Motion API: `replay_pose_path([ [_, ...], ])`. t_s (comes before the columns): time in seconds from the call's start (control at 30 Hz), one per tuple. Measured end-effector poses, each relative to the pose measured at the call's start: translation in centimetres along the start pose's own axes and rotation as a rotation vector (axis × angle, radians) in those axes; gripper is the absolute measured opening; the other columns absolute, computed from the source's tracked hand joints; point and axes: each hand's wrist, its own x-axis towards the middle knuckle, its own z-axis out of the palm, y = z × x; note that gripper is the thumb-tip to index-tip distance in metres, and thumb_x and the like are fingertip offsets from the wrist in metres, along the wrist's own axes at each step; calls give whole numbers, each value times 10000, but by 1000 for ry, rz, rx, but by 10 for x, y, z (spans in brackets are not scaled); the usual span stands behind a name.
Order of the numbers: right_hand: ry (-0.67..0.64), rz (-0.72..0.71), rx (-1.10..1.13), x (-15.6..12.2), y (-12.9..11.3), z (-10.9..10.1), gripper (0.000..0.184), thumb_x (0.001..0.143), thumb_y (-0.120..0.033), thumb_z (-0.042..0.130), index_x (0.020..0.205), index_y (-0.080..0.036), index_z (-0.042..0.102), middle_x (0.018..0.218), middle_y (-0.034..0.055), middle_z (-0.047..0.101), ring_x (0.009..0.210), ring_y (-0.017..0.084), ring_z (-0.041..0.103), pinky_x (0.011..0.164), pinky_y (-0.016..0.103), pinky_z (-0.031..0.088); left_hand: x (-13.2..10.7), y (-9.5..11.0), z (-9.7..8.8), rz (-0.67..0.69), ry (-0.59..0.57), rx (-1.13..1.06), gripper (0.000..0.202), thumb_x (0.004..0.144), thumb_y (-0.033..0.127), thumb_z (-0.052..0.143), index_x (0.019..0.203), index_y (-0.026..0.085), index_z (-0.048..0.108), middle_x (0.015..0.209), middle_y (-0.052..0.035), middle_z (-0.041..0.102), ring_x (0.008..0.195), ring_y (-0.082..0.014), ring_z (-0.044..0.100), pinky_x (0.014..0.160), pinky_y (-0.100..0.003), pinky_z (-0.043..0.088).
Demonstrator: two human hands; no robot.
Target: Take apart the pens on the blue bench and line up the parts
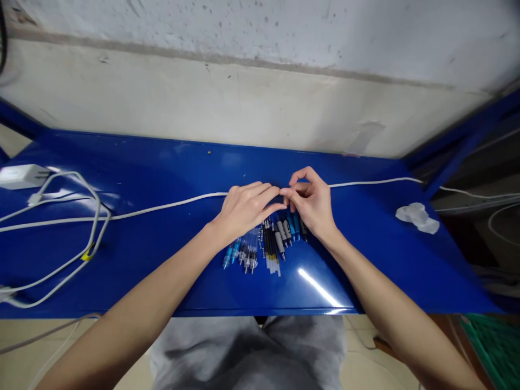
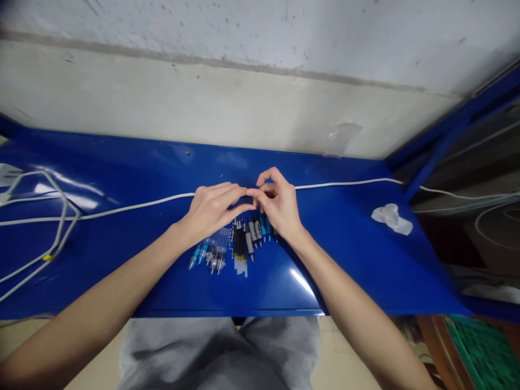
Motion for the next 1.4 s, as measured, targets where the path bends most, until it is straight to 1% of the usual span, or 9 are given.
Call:
replay_pose_path([
  [0.23, -143, 16, 32, -1, 2, 2, 404, 852, -583, 755, 872, -238, 547, 591, -49, 645, 402, 101, 530, 411, 245, 385, -2, -2, 1, -65, -14, -81, 401, 1080, 420, 467, 831, 202, 694, 755, 6, 736, 612, -132, 651, 530, -284, 332],
  [0.33, -140, 33, 76, 1, 3, 2, 411, 847, -587, 758, 907, -238, 550, 596, -50, 659, 405, 105, 544, 418, 247, 415, -2, -2, 3, -104, 10, -79, 276, 1065, 373, 511, 953, 219, 710, 803, 14, 760, 634, -140, 672, 541, -276, 356],
  [0.43, -142, -2, 82, 1, 4, 3, 364, 883, -542, 745, 886, -224, 568, 654, -27, 688, 516, 124, 631, 527, 265, 507, -3, -3, 5, -137, 60, -95, 198, 1053, 339, 539, 1100, 238, 703, 882, 16, 778, 687, -141, 700, 580, -261, 407],
  [0.63, -149, -18, 80, 0, 6, 3, 258, 939, -445, 714, 957, -205, 620, 753, -2, 713, 684, 144, 685, 694, 299, 559, -1, -6, 4, -119, 71, -116, 289, 1075, 331, 478, 983, 224, 730, 862, -3, 732, 734, -133, 687, 604, -252, 433],
  [0.83, -35, 56, -38, -3, -4, 2, 327, 848, -485, 796, 831, -180, 681, 696, 20, 704, 633, 138, 623, 603, 276, 477, -2, -7, -1, -61, 38, -196, 223, 1054, 322, 522, 1117, 180, 683, 1051, -62, 695, 808, -139, 680, 639, -250, 481],
  [1.07, -126, 161, -53, -4, -14, -2, 447, 787, -572, 815, 678, -168, 657, 533, -45, 507, 481, 72, 334, 460, 250, 224, -5, -7, 0, 6, 71, -62, 340, 1079, 366, 476, 888, 197, 702, 766, -9, 715, 653, -126, 657, 546, -257, 383],
  [1.17, -202, 119, -95, 5, -17, -18, 418, 890, -557, 720, 763, -159, 733, 510, -51, 456, 483, 81, 328, 476, 259, 231, -4, -6, 3, -43, 115, -37, 323, 1072, 383, 498, 917, 208, 720, 760, 2, 747, 600, -118, 660, 527, -257, 363],
  [1.33, -15, -15, -312, 6, -22, -44, 283, 889, -468, 751, 936, -190, 772, 723, 1, 624, 651, 129, 514, 602, 271, 394, -3, -12, 6, -31, 166, -55, 219, 1062, 328, 535, 1110, 215, 716, 954, -12, 803, 725, -133, 745, 571, -239, 441],
  [1.4, -67, 20, -356, -7, -23, -52, 350, 866, -459, 782, 1122, -225, 734, 819, 8, 631, 736, 154, 557, 651, 280, 434, -3, -14, 6, -18, 155, -58, 224, 1068, 299, 515, 1075, 199, 715, 962, -20, 802, 748, -137, 752, 583, -233, 462],
])
